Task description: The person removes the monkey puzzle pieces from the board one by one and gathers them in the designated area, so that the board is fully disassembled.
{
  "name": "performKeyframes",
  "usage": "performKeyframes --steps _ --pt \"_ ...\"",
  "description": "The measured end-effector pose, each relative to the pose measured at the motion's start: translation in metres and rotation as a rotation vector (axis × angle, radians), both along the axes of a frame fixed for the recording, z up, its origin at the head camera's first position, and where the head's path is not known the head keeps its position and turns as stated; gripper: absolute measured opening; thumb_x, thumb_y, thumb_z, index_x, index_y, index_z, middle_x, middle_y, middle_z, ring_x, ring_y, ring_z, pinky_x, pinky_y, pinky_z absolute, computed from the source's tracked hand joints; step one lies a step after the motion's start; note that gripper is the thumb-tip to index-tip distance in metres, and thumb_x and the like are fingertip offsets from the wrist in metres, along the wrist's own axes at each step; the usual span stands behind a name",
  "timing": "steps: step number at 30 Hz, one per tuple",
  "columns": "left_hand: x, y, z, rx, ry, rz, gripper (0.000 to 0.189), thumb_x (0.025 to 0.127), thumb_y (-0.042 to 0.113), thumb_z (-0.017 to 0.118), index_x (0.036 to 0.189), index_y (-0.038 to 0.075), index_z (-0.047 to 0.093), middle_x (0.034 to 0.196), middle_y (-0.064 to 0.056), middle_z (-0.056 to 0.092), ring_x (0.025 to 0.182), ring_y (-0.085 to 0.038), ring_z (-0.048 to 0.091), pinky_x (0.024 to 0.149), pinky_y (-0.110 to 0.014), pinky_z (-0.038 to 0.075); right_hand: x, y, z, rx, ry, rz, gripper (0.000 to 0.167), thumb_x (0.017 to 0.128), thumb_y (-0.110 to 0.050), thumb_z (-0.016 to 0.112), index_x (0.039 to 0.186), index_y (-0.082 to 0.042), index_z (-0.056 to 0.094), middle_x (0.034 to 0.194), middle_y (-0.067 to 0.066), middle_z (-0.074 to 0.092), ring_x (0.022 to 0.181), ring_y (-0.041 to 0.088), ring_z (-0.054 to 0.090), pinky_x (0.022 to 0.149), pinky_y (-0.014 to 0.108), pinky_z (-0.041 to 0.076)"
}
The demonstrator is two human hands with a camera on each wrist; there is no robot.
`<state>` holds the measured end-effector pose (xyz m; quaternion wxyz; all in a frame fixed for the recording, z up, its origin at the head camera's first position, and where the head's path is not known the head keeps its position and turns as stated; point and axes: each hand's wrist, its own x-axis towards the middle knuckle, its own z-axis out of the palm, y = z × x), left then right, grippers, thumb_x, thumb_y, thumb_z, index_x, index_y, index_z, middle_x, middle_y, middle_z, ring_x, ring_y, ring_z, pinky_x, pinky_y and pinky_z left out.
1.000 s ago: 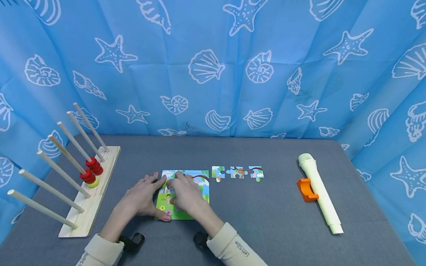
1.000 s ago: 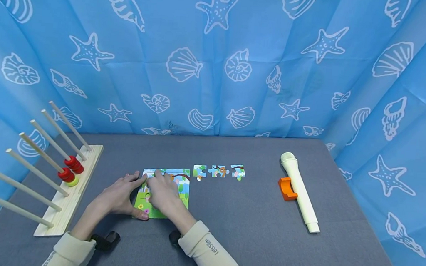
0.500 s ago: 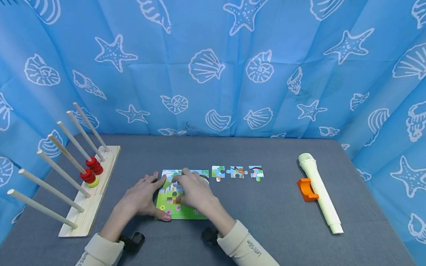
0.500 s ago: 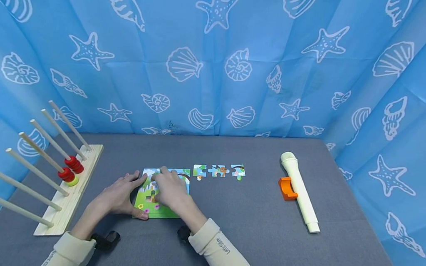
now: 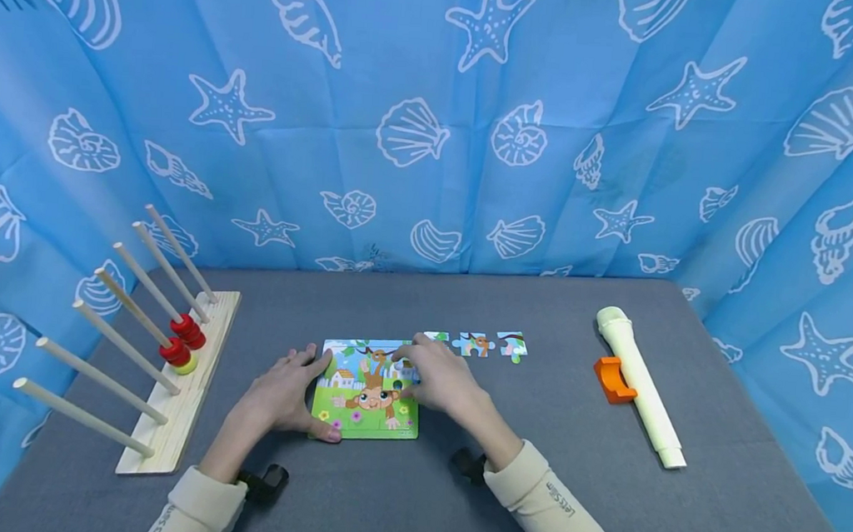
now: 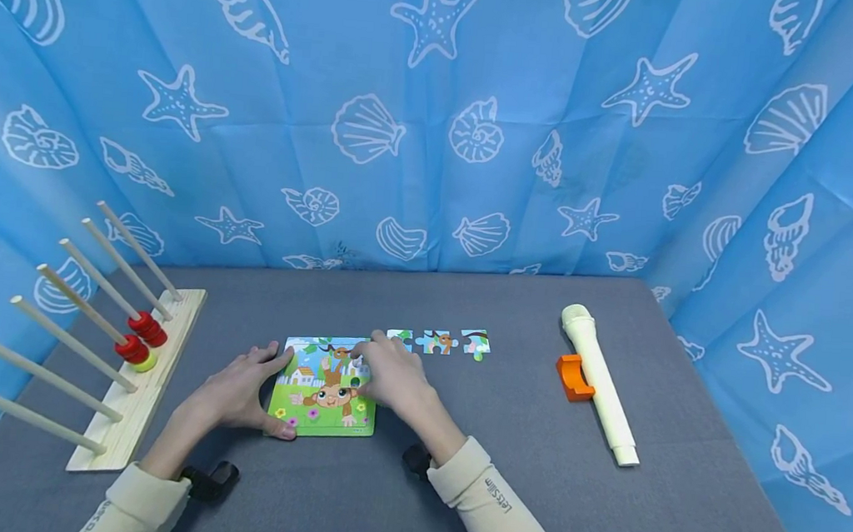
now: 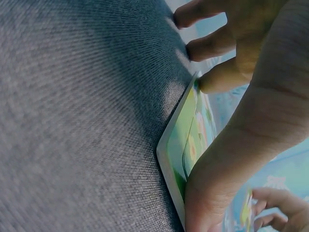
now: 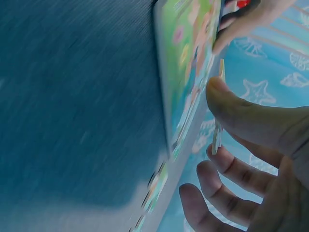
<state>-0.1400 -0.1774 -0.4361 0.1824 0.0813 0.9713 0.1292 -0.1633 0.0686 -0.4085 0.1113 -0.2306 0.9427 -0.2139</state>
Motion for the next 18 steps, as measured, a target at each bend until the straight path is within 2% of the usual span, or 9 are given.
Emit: performKeyframes --steps 5,9,14,16,18 --pt "0.001 0.0 0.0 0.004 0.006 0.0 0.126 0.061 0.062 0.093 0.16 0.008 0.035 0.165 -0.028 0.028 0.15 -0.057 0.026 0.107 -0.079 0.035 -0.004 0.018 -0.005 0.025 0.011 -0.016 0.046 0.082 -0.012 0.086 0.126 -0.013 0.072 0.115 0.009 0.067 0.099 0.028 0.065 0.081 0.048 0.056" --pt "0.002 -0.001 0.001 0.008 0.013 -0.009 0.126 0.061 0.061 0.093 0.159 0.008 0.035 0.165 -0.029 0.028 0.15 -0.057 0.027 0.107 -0.078 0.036 -0.005 0.028 -0.008 0.052 0.005 -0.038 0.045 0.083 -0.011 0.085 0.125 -0.014 0.072 0.123 0.011 0.067 0.111 0.033 0.065 0.089 0.053 0.056" --pt "0.002 -0.001 0.002 0.01 0.015 -0.017 0.126 0.06 0.062 0.093 0.159 0.008 0.036 0.165 -0.029 0.028 0.15 -0.057 0.027 0.109 -0.077 0.035 -0.006 0.036 -0.011 0.078 -0.012 -0.057 0.045 0.084 -0.011 0.084 0.126 -0.017 0.072 0.128 0.011 0.065 0.113 0.032 0.064 0.088 0.054 0.056" --pt "0.002 -0.001 0.002 0.012 0.012 -0.016 0.126 0.06 0.062 0.093 0.159 0.008 0.035 0.165 -0.029 0.028 0.15 -0.057 0.027 0.109 -0.077 0.035 -0.006 0.038 -0.012 0.084 -0.02 -0.059 0.045 0.084 -0.01 0.084 0.127 -0.017 0.072 0.125 0.01 0.065 0.109 0.03 0.064 0.084 0.052 0.056" --pt "0.002 -0.001 0.003 0.013 0.01 -0.015 0.126 0.06 0.062 0.093 0.159 0.008 0.035 0.165 -0.029 0.028 0.15 -0.057 0.026 0.108 -0.077 0.035 -0.007 0.039 -0.012 0.092 -0.03 -0.066 0.046 0.084 -0.01 0.084 0.127 -0.018 0.072 0.131 0.01 0.064 0.114 0.03 0.064 0.086 0.054 0.056"
